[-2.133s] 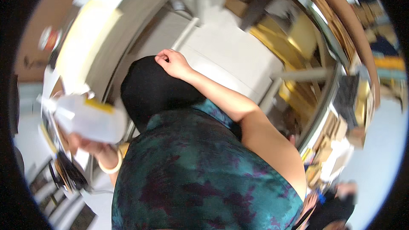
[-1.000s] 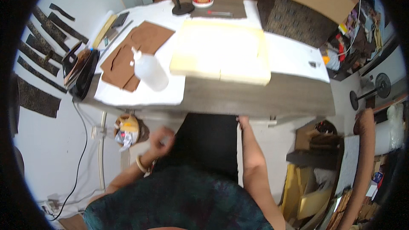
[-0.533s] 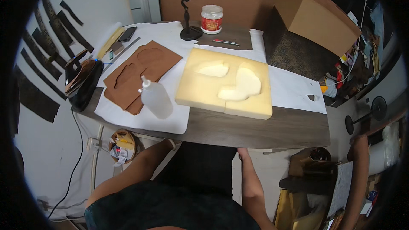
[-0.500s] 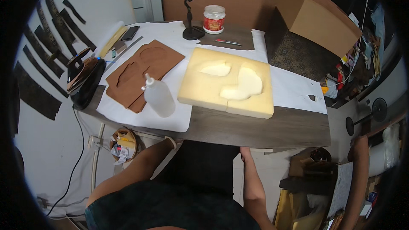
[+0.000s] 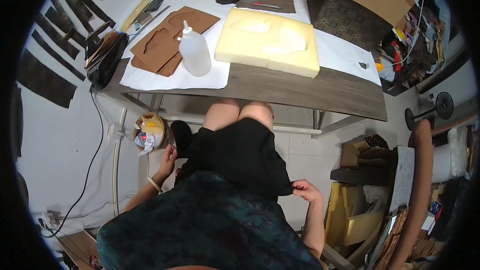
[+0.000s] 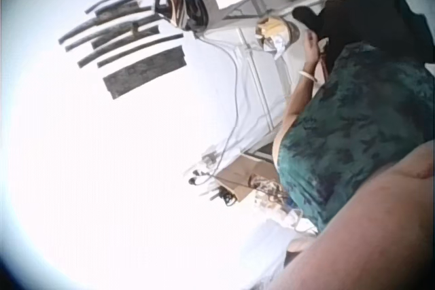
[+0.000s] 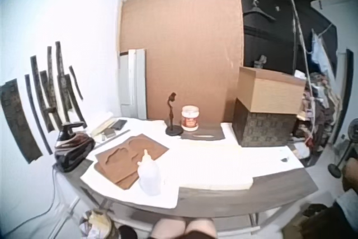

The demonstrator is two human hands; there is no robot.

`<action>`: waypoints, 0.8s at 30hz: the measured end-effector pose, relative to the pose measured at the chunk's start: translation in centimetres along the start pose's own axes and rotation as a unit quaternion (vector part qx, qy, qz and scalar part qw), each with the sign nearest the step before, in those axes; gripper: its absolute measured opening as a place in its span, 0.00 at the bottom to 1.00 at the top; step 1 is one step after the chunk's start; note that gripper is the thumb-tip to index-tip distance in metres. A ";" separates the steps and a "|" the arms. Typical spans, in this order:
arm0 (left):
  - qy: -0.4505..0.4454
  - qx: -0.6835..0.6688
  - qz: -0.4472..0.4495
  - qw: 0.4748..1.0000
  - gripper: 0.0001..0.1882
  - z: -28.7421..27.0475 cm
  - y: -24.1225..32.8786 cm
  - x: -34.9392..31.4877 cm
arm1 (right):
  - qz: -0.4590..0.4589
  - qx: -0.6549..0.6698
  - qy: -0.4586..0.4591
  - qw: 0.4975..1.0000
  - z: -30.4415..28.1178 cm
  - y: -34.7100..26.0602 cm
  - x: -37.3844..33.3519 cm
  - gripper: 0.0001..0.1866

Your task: The person assembles foam pieces by applying glue to the edges and pressing them together. They handle a rectangular foam board and smaller foam cutouts, aligning and bonding them on a workbench.

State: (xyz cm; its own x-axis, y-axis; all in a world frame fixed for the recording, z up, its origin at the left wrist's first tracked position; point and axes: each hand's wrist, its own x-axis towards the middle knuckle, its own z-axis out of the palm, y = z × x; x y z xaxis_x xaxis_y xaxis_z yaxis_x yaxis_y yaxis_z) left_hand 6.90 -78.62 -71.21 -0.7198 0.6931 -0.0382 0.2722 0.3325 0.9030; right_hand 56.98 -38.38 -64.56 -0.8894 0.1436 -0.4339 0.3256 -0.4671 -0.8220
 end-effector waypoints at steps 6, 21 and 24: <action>0.144 -0.006 0.032 0.989 0.05 1.5 6.0 3.4 | 0.217 -0.408 0.159 0.873 -0.1 8.1 1.6 0.09; 0.288 -0.114 0.323 0.894 0.12 0.9 34.0 27.8 | -0.437 -0.426 0.203 0.766 20.9 -25.9 24.8 0.07; 0.256 -0.223 0.326 0.882 0.12 0.4 34.5 26.2 | -0.478 -0.341 0.228 0.777 21.9 -28.6 28.7 0.21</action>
State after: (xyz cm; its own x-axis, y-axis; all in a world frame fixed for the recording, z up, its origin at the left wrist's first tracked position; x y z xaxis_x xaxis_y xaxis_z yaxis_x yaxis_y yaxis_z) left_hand -2.32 -48.68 -41.23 -0.7285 0.2259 0.6467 0.5390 -0.3936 0.7447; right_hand 15.10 -39.98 -45.44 -0.6737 0.5070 0.5376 -0.1816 0.5916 -0.7855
